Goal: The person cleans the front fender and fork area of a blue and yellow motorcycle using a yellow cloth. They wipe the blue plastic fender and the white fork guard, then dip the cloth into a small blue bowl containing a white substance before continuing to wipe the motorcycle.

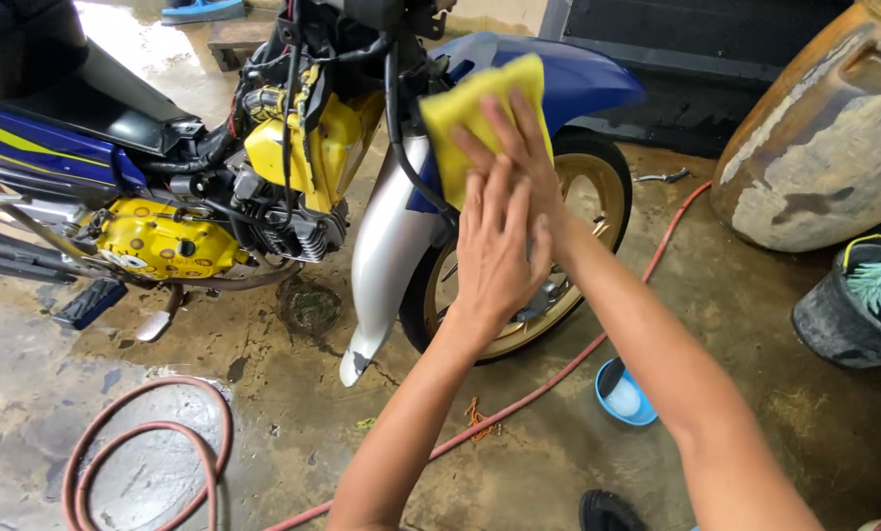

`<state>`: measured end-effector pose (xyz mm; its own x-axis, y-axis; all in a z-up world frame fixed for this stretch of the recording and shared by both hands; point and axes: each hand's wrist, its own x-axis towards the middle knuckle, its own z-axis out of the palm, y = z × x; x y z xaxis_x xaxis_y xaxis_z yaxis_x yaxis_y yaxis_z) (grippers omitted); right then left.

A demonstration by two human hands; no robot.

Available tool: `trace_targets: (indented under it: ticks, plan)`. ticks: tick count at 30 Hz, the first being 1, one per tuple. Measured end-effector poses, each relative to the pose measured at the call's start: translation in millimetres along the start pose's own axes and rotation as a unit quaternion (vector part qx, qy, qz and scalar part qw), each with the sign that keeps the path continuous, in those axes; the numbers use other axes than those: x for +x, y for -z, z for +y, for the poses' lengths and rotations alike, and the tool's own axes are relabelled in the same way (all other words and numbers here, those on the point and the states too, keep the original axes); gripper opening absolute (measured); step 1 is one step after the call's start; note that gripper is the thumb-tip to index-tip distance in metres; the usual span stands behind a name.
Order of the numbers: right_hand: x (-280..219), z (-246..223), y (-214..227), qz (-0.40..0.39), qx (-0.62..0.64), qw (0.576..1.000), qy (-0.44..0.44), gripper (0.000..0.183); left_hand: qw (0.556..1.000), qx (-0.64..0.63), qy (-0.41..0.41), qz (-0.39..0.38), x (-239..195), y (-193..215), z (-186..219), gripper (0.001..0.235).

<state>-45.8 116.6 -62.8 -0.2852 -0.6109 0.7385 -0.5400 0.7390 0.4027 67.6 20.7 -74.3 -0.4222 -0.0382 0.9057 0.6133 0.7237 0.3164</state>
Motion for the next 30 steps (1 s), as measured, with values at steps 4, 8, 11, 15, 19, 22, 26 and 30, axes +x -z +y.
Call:
trace_targets:
  ticks: [4,8,11,15,19,22,26,30]
  plan:
    - [-78,13,-37,0.048,0.274,0.959,-0.060,0.051,0.996,0.077,-0.029,-0.037,-16,-34,-5,0.043]
    - [-79,28,-63,0.061,0.254,0.965,-0.034,0.050,0.991,0.126,-0.035,-0.039,-8,-37,-2,0.046]
    - [-7,-15,-4,0.005,0.017,0.985,-0.172,0.050,0.985,0.162,-0.060,-0.004,24,-16,-5,0.063]
    - [42,26,-34,-0.056,0.118,0.985,-0.114,0.066,0.944,0.312,-0.010,-0.110,85,-11,-3,0.068]
    - [39,17,-15,-0.047,0.171,0.975,-0.135,0.062,0.966,0.244,-0.063,-0.058,117,-12,-4,0.067]
    - [35,13,2,-0.036,0.210,0.965,-0.155,0.059,0.961,0.242,-0.069,-0.111,91,-15,2,0.066]
    - [-22,5,-8,0.056,0.272,0.945,-0.170,0.054,0.918,0.324,-0.116,-0.199,32,-24,10,0.064]
    - [-82,5,-37,0.026,0.324,0.935,-0.140,0.065,0.918,0.309,-0.119,-0.216,-25,-44,-3,0.071]
